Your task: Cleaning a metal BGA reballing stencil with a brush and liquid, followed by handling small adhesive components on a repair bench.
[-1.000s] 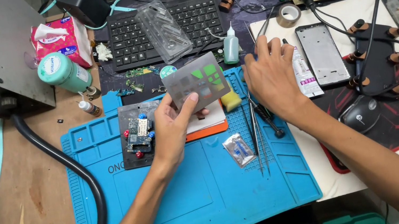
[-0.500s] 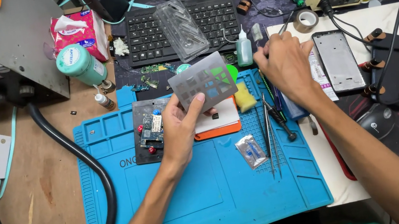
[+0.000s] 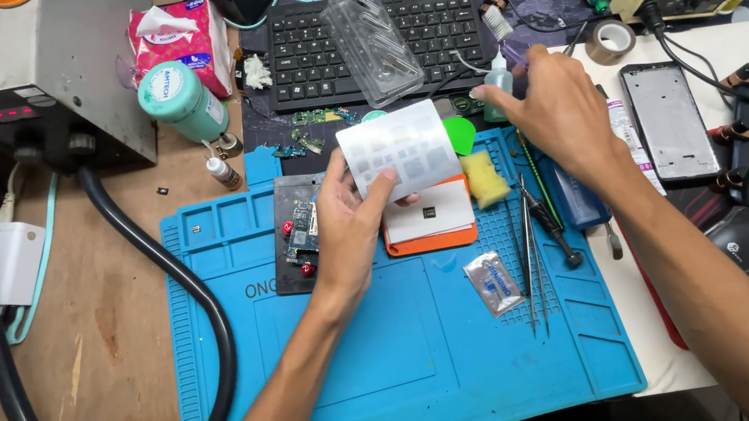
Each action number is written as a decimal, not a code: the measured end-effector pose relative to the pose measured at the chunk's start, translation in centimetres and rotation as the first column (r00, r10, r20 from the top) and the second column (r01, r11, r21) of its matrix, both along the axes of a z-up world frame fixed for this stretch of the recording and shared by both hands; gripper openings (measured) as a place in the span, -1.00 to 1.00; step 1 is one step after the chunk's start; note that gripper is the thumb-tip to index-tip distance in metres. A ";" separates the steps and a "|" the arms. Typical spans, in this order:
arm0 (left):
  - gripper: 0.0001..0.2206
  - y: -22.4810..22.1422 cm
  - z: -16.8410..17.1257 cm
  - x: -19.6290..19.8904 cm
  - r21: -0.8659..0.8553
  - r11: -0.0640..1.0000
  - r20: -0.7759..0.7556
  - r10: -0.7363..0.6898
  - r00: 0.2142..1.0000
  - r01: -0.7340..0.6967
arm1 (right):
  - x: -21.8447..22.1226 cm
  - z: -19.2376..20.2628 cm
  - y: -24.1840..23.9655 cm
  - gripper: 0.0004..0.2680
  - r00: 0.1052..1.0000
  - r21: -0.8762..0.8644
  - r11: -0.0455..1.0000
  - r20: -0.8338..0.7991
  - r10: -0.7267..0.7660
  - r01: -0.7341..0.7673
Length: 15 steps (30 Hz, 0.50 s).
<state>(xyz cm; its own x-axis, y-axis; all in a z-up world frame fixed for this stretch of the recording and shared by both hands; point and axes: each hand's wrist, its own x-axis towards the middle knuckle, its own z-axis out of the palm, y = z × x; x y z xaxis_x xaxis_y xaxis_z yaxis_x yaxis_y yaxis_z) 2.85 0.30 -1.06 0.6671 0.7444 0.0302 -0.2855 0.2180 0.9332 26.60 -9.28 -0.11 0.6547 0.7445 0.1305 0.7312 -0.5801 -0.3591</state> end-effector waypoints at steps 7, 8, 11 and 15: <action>-0.57 0.3 -0.5 -0.2 0.103 0.995 -0.008 0.017 1.000 -0.016 | -0.3 0.3 0.2 -0.69 0.999 0.009 1.000 -0.044 0.017 -0.017; -0.73 0.5 -1.0 -0.2 0.128 0.991 -0.019 0.034 0.999 -0.031 | -0.8 1.1 0.1 -0.71 0.995 0.094 0.995 -0.081 0.053 -0.045; -0.68 0.8 -2.1 0.0 0.151 0.987 -0.035 0.059 0.998 -0.054 | -2.8 3.3 -0.2 -0.72 0.973 0.253 0.962 -0.176 0.150 -0.103; -0.60 0.0 0.1 -0.2 0.204 0.979 -0.093 0.007 0.996 0.012 | -5.0 4.7 0.0 -0.72 0.819 0.480 0.872 -0.457 0.347 -0.101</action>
